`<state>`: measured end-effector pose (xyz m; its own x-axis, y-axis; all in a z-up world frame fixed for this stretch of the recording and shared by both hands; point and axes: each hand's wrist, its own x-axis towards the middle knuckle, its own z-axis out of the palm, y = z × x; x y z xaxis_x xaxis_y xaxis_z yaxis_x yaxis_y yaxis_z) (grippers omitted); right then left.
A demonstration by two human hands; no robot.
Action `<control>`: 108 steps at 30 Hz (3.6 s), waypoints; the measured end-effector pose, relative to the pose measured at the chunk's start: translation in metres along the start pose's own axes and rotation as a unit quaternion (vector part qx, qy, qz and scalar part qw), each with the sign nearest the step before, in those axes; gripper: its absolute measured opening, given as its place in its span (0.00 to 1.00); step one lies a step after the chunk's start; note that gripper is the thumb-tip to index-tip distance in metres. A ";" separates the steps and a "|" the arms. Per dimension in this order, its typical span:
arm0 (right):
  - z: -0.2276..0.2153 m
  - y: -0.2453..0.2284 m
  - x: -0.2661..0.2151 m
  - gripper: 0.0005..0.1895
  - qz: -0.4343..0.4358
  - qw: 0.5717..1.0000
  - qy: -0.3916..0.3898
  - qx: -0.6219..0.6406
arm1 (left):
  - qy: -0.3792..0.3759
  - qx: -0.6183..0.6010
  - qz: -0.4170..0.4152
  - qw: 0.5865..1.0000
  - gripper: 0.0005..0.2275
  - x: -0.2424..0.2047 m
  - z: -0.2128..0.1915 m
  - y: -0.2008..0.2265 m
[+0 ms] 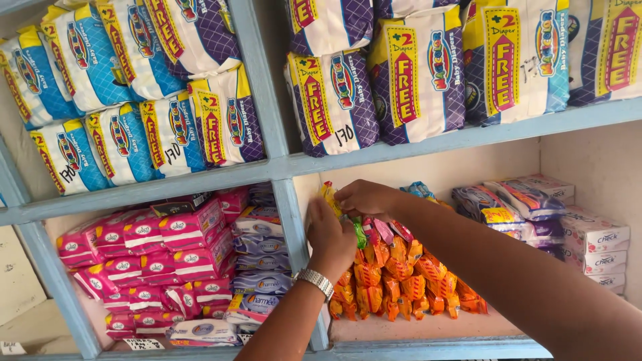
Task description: The person picks up small snack packets from a green basket and places them onto a shelf among other snacks. They then pick up more packets from the shelf and place them back into the basket, repeating the process of moving items between the shelf and the basket.
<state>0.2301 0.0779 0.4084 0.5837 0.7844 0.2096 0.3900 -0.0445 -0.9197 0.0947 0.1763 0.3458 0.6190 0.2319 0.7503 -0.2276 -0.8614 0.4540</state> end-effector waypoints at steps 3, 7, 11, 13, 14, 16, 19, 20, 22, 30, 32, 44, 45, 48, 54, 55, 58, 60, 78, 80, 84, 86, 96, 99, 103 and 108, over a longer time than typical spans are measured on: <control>-0.001 0.001 0.003 0.21 -0.001 0.999 0.002 -0.038 | -0.057 0.054 -0.041 0.996 0.36 -0.007 -0.002 0.012; 0.006 -0.015 0.000 0.18 0.029 0.998 0.012 -0.047 | -0.126 0.077 -0.095 0.984 0.35 0.003 -0.007 0.031; 0.014 -0.034 -0.009 0.16 0.078 0.994 0.047 -0.060 | -0.134 0.085 -0.107 0.982 0.38 0.022 0.000 0.033; 0.016 -0.032 -0.004 0.16 0.071 0.995 0.053 -0.052 | -0.149 0.115 -0.125 0.974 0.42 0.028 0.001 0.037; 0.017 -0.030 -0.003 0.16 0.072 0.995 0.051 -0.052 | -0.149 0.114 -0.126 0.974 0.42 0.032 0.005 0.030; 0.016 -0.028 0.001 0.15 0.069 0.995 0.064 -0.033 | -0.122 0.111 -0.107 0.981 0.44 0.039 0.015 0.018; 0.000 0.000 0.033 0.16 0.045 0.998 0.040 0.025 | -0.117 0.082 -0.106 0.984 0.48 0.040 0.005 0.017; 0.002 -0.004 0.030 0.16 0.045 0.998 0.042 0.025 | -0.118 0.082 -0.104 0.984 0.48 0.041 0.009 0.013; 0.004 -0.010 0.025 0.17 0.072 0.995 0.051 0.046 | -0.086 0.097 -0.088 0.988 0.48 0.042 0.017 0.006; -0.012 0.012 0.044 0.28 0.041 0.995 0.087 0.022 | -0.069 0.131 -0.082 0.986 0.42 0.048 0.031 -0.006; -0.017 0.014 0.037 0.31 0.020 0.995 0.094 0.019 | -0.060 0.136 -0.077 0.986 0.41 0.042 0.030 -0.004; 0.042 -0.026 -0.213 0.24 -0.283 0.925 0.119 -0.223 | 0.077 0.075 0.220 0.970 0.26 -0.114 -0.012 0.077; 0.050 -0.021 -0.236 0.24 -0.305 0.908 0.114 -0.263 | 0.036 -0.049 0.239 0.969 0.23 -0.134 -0.011 0.080; 0.069 0.003 -0.293 0.22 -0.288 0.901 0.099 -0.311 | -0.020 -0.186 0.268 0.945 0.18 -0.184 0.004 0.076; 0.070 0.119 -0.345 0.20 -0.160 0.961 0.052 -0.221 | -0.119 -0.232 0.210 0.942 0.17 -0.264 0.078 0.042; 0.067 0.143 -0.349 0.19 -0.110 0.975 0.057 -0.183 | -0.142 -0.232 0.147 0.951 0.15 -0.276 0.095 0.034; 0.059 0.239 -0.354 0.17 0.049 0.975 0.171 -0.131 | -0.260 -0.182 -0.011 0.948 0.16 -0.300 0.140 0.009; 0.057 0.296 -0.364 0.20 0.085 0.965 0.192 -0.157 | -0.271 -0.148 0.001 0.951 0.19 -0.320 0.182 -0.017; 0.064 0.468 -0.382 0.53 0.377 0.801 0.071 -0.459 | -0.390 -0.049 -0.109 0.913 0.14 -0.367 0.287 -0.069; 0.064 0.469 -0.381 0.51 0.387 0.792 0.063 -0.468 | -0.367 -0.099 -0.149 0.913 0.23 -0.355 0.268 -0.049; 0.063 0.465 -0.381 0.50 0.397 0.789 0.054 -0.465 | -0.447 -0.034 -0.164 0.879 0.09 -0.368 0.281 -0.058; 0.063 0.466 -0.380 0.50 0.398 0.790 0.054 -0.464 | -0.470 -0.026 -0.162 0.867 0.04 -0.372 0.284 -0.063; 0.060 0.470 -0.385 0.42 0.393 0.793 0.075 -0.459 | -0.417 -0.075 -0.189 0.886 0.08 -0.331 0.211 -0.048; 0.064 0.447 -0.384 0.42 0.392 0.798 0.073 -0.452 | -0.336 0.005 -0.162 0.928 0.16 -0.337 0.209 -0.070; 0.064 0.421 -0.378 0.48 0.417 0.791 0.051 -0.444 | -0.279 0.038 -0.129 0.951 0.35 -0.330 0.193 -0.051; 0.066 0.417 -0.379 0.42 0.384 0.799 0.092 -0.453 | -0.383 0.012 -0.180 0.906 0.36 -0.334 0.180 -0.030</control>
<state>0.1248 -0.1968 -0.0766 0.9614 0.2091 -0.1788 0.1728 -0.9646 -0.1993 0.0305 0.0434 -0.0050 0.9920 0.1262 -0.0016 0.1033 -0.8041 0.5854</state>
